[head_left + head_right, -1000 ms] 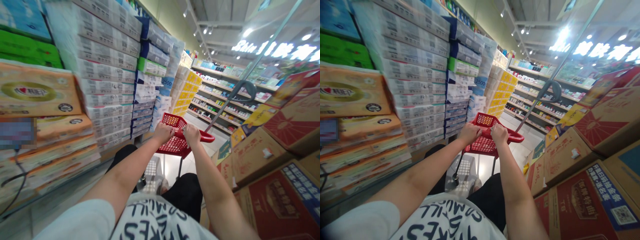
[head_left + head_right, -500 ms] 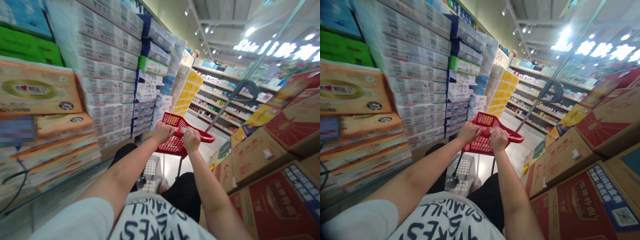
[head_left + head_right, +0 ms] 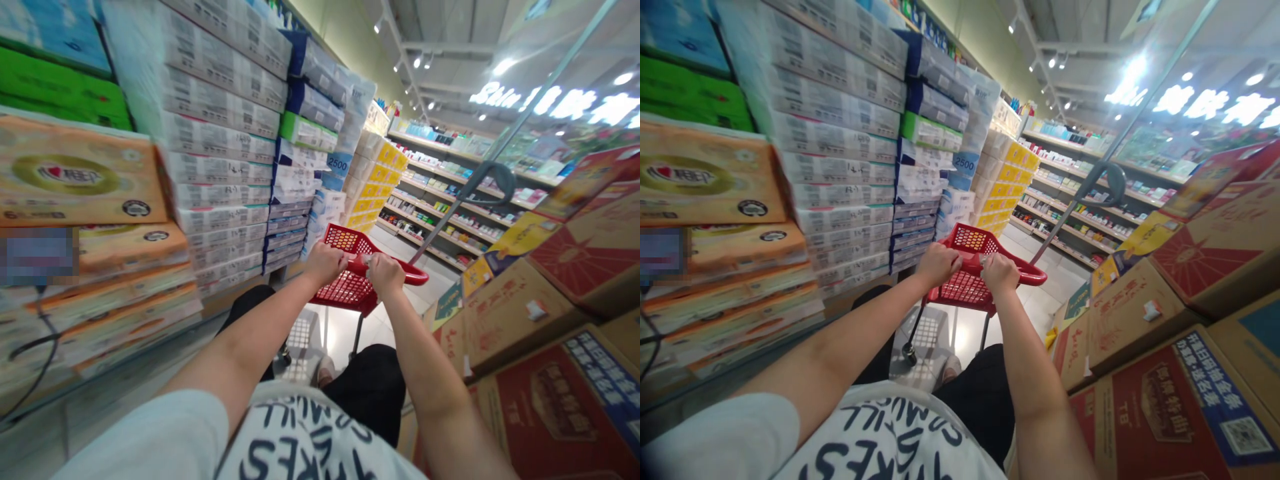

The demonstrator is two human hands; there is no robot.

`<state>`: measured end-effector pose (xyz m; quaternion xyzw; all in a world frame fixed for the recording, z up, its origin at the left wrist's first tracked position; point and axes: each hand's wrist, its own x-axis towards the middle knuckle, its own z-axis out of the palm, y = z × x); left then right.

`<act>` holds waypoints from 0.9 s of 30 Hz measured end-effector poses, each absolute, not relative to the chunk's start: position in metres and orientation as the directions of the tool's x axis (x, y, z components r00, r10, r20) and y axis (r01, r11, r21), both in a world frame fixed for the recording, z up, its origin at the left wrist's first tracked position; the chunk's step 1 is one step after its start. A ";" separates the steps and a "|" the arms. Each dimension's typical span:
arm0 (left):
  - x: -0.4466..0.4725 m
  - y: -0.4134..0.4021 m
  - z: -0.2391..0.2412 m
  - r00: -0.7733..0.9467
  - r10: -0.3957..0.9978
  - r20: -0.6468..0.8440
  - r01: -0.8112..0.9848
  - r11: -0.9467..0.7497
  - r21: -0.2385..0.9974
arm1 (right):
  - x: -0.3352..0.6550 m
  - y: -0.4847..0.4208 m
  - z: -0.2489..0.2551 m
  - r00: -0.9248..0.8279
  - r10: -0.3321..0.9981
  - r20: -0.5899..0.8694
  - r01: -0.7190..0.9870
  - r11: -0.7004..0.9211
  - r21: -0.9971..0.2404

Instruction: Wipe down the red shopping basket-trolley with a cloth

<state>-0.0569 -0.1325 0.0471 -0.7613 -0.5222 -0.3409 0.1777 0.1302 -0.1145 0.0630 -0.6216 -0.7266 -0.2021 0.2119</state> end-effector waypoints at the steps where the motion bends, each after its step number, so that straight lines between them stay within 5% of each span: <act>1: -0.057 -0.132 0.047 0.223 0.672 0.706 0.914 -0.396 0.089 | 0.131 -0.113 0.070 -0.149 0.866 0.478 0.989 0.135 0.065; 4: -0.058 -0.132 0.047 0.227 0.666 0.711 0.911 -0.403 0.086 | 0.131 -0.110 0.084 -0.180 0.913 0.366 0.981 0.141 0.130; 9: -0.060 -0.136 0.047 0.227 0.652 0.723 0.915 -0.397 0.071 | 0.127 -0.115 0.082 -0.063 0.880 0.471 0.997 0.039 0.061; 14: -0.064 -0.138 0.047 0.227 0.652 0.724 0.907 -0.412 0.087 | 0.124 -0.107 0.096 -0.178 0.934 0.309 0.980 0.140 0.142; 19: -0.068 -0.141 0.043 0.212 0.637 0.741 0.907 -0.410 0.093 | 0.121 -0.119 0.068 -0.121 0.802 0.585 0.982 0.183 -0.047; 22: -0.070 -0.141 0.040 0.160 0.629 0.761 0.920 -0.375 0.116 | 0.120 -0.131 0.048 -0.199 0.629 0.752 0.943 0.333 -0.029; 27: -0.072 -0.140 0.039 0.138 0.644 0.753 0.924 -0.357 0.137 | 0.112 -0.130 0.056 -0.154 0.757 0.635 0.956 0.277 -0.099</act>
